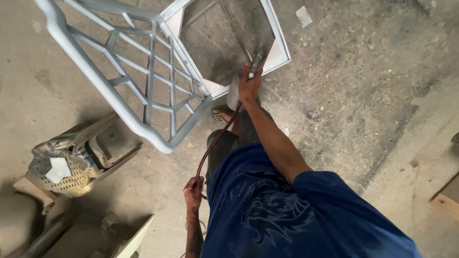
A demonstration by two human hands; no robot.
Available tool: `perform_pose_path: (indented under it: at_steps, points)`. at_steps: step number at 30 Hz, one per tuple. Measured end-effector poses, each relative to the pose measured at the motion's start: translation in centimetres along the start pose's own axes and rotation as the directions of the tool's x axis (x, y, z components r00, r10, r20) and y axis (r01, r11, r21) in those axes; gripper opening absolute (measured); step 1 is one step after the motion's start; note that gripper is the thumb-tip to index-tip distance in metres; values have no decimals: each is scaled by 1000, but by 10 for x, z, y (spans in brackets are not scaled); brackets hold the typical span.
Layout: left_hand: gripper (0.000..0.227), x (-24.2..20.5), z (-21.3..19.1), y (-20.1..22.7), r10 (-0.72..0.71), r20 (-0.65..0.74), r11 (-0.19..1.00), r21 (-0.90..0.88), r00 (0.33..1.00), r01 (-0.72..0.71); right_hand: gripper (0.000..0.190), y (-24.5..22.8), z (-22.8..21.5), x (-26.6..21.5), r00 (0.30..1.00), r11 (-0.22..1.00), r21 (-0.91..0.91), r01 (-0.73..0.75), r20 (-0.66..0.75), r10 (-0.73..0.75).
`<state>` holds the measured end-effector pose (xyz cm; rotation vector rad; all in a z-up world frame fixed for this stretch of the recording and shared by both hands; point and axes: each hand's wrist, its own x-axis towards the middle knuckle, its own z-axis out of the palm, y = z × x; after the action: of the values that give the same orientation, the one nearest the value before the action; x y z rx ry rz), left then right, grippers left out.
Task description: The person uses a spray gun to apply white paint to a metal chair frame. They move around the frame to cover different sides and sections, then briefly move to another metal frame before returning to the chair to continue painting.
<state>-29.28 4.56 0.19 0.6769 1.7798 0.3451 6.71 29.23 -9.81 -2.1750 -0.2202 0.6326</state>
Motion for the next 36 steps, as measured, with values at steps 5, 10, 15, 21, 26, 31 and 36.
perform_pose_path:
  at_steps: [5, 10, 15, 21, 26, 31, 36]
  points:
    - [17, 3, -10, -14, -45, 17, 998, 53, 999, 44, 57, 1, -5, -1, 995, 996, 20, -89, 45, 88]
    - [21, -8, -1, -4, -43, 90, 983, 179, 995, 27, 49, 8, 1, 16, 997, 999, 41, -22, 75, 19]
    - [15, -18, 23, 8, -5, 162, 996, 84, 987, -8, 57, -13, 11, 29, 965, 981, -35, 189, 189, -179]
    - [22, -29, 44, 44, 9, 185, 987, 156, 983, -39, 46, -45, 20, 35, 915, 952, 58, 302, 261, -307]
    - [21, -25, 41, 32, 8, 174, 982, 186, 985, -41, 50, -38, 21, 29, 908, 940, 36, 340, 248, -338]
    - [22, -30, 24, 25, -5, 147, 974, 225, 989, -29, 59, 2, 4, 23, 936, 961, -76, 264, 258, -237]
    - [19, -16, 7, -14, 28, 166, 975, 215, 986, -64, 55, 25, -17, 17, 960, 963, -121, 242, 177, -219]
